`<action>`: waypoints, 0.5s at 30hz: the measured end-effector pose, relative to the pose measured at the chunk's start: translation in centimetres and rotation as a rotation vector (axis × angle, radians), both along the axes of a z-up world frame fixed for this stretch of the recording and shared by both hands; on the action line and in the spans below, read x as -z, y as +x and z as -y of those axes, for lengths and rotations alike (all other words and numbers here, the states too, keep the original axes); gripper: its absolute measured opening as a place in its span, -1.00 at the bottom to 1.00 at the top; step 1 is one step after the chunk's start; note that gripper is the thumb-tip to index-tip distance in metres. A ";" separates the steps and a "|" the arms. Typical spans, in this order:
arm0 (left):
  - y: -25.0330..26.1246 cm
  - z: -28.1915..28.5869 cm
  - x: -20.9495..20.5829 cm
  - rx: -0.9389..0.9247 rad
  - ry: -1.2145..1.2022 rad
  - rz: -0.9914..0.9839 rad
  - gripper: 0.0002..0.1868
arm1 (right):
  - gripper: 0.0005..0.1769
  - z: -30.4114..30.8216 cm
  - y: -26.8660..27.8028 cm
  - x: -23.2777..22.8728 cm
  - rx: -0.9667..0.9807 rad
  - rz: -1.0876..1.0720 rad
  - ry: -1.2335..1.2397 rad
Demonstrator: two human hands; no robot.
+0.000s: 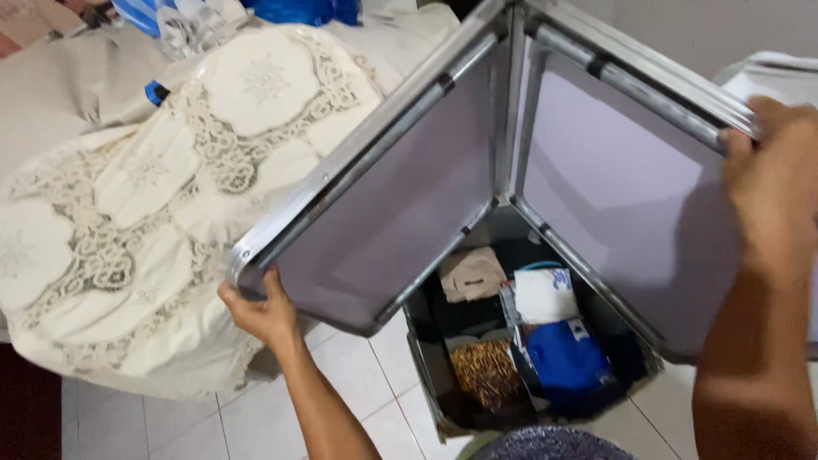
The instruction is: Making a bed, folding a portable table, and organizing clothes in a storage bag.
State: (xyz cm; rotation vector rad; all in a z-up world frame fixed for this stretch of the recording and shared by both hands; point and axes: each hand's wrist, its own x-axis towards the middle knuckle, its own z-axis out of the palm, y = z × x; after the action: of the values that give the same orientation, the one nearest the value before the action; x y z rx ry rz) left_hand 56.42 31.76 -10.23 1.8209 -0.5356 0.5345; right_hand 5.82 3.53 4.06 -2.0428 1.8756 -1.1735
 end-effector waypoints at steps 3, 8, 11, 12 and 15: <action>-4.9 0.3 -3.2 0.049 0.117 0.065 -0.43 | -0.64 2.1 0.0 0.1 -0.096 -0.265 -0.294; -17.1 3.3 -9.1 0.248 0.200 0.195 -0.57 | -0.65 5.6 1.2 2.6 -0.178 -0.361 -0.352; -23.9 4.2 -11.6 0.389 0.163 -0.086 -0.61 | -0.51 3.0 3.8 1.2 -0.171 -0.225 -0.207; -25.2 4.8 -12.0 0.434 0.115 -0.101 -0.58 | -0.41 2.2 5.3 0.2 -0.096 -0.068 -0.052; -28.1 5.5 -12.8 0.506 0.121 0.085 -0.43 | -0.37 -0.1 5.5 0.1 -0.003 -0.098 -0.042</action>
State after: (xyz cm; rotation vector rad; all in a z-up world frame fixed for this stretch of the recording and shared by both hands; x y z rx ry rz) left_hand 28.37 26.27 2.57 1.6923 -1.0677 0.2355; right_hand 11.27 3.60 3.92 -2.1616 1.9055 -1.1409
